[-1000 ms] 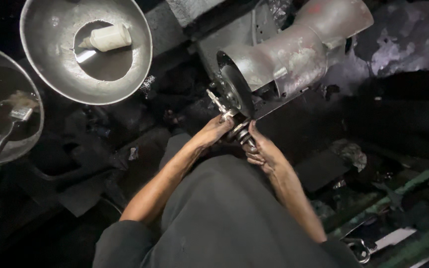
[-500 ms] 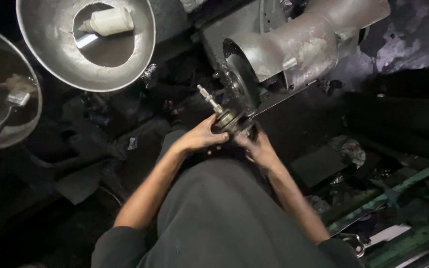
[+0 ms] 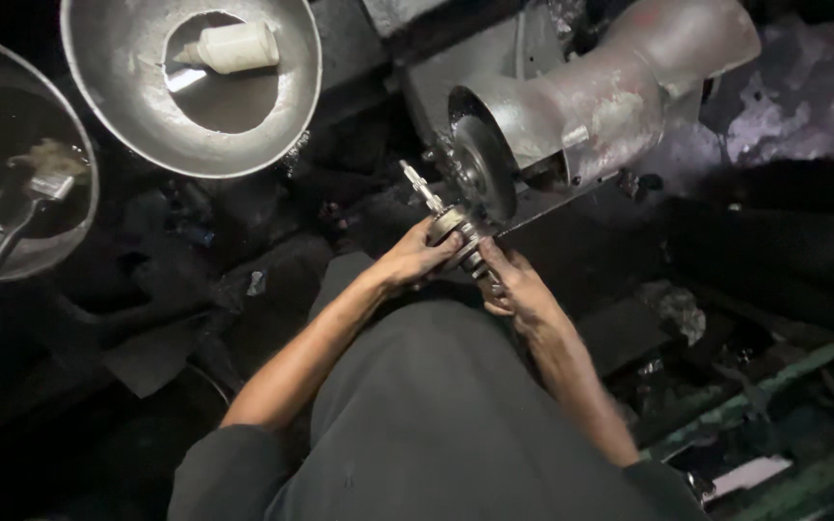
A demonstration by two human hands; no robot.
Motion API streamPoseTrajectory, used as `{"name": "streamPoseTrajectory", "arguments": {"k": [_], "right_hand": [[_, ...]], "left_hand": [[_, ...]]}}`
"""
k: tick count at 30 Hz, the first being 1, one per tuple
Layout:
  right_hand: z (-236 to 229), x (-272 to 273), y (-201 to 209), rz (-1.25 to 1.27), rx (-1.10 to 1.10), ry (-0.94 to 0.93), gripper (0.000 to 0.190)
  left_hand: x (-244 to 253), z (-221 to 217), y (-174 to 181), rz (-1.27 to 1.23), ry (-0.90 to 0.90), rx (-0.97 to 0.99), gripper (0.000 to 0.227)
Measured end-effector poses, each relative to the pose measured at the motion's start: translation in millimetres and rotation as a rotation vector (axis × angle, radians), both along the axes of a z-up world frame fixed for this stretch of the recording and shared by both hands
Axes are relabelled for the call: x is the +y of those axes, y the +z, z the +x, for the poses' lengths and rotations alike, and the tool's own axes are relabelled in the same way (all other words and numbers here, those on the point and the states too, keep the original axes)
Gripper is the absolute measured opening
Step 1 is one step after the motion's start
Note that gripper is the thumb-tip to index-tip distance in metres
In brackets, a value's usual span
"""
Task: The person holds a cylindrical metal part against a rotating grinding wheel, rotating it by hand to grind the surface. They then dip the part into a liquid-filled bowl and wipe it with a cloth before returning to grind another metal part.
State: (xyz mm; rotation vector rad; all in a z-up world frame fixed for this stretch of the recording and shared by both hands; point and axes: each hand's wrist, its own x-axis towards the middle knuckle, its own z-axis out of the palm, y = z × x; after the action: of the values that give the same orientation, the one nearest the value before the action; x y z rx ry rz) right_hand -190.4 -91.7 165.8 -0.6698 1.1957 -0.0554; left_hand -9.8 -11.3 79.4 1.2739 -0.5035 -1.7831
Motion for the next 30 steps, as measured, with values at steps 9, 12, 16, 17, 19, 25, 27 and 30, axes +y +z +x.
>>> {"name": "streamPoseTrajectory", "arguments": {"k": [9, 12, 16, 17, 19, 25, 27, 30], "right_hand": [[-9.5, -11.4, -14.3, 0.225, -0.115, -0.077, 0.050], [-18.1, -11.0, -17.1, 0.249, -0.113, -0.118, 0.047], [-24.4, -11.2, -20.5, 0.249, -0.089, -0.148, 0.049], [-26.8, -8.8, -20.8, 0.223, -0.098, -0.143, 0.048], [-32.9, -2.8, -21.1, 0.174, -0.116, -0.124, 0.047], [-39.5, 20.4, -22.5, -1.042, 0.288, 0.403, 0.096], [-34.4, 25.1, -23.4, -0.972, 0.341, 0.360, 0.084], [-20.8, 25.8, -20.5, -0.951, 0.091, 0.293, 0.066]], "left_hand": [[-26.8, -5.6, 0.1, 0.095, -0.086, -0.062, 0.054], [-29.0, -14.4, -18.5, 0.107, -0.087, -0.015, 0.045], [-31.5, -24.4, -39.5, 0.042, -0.083, 0.009, 0.043], [-29.8, -26.4, -42.2, -0.007, -0.074, 0.016, 0.044], [-23.6, -28.1, -43.2, -0.122, -0.069, -0.053, 0.046], [-13.1, -26.2, -10.6, -0.385, -0.054, -0.190, 0.070], [-10.3, -24.2, 1.6, -0.394, -0.038, -0.255, 0.065], [-1.7, -12.7, 9.0, -0.041, -0.126, -0.170, 0.067]]}}
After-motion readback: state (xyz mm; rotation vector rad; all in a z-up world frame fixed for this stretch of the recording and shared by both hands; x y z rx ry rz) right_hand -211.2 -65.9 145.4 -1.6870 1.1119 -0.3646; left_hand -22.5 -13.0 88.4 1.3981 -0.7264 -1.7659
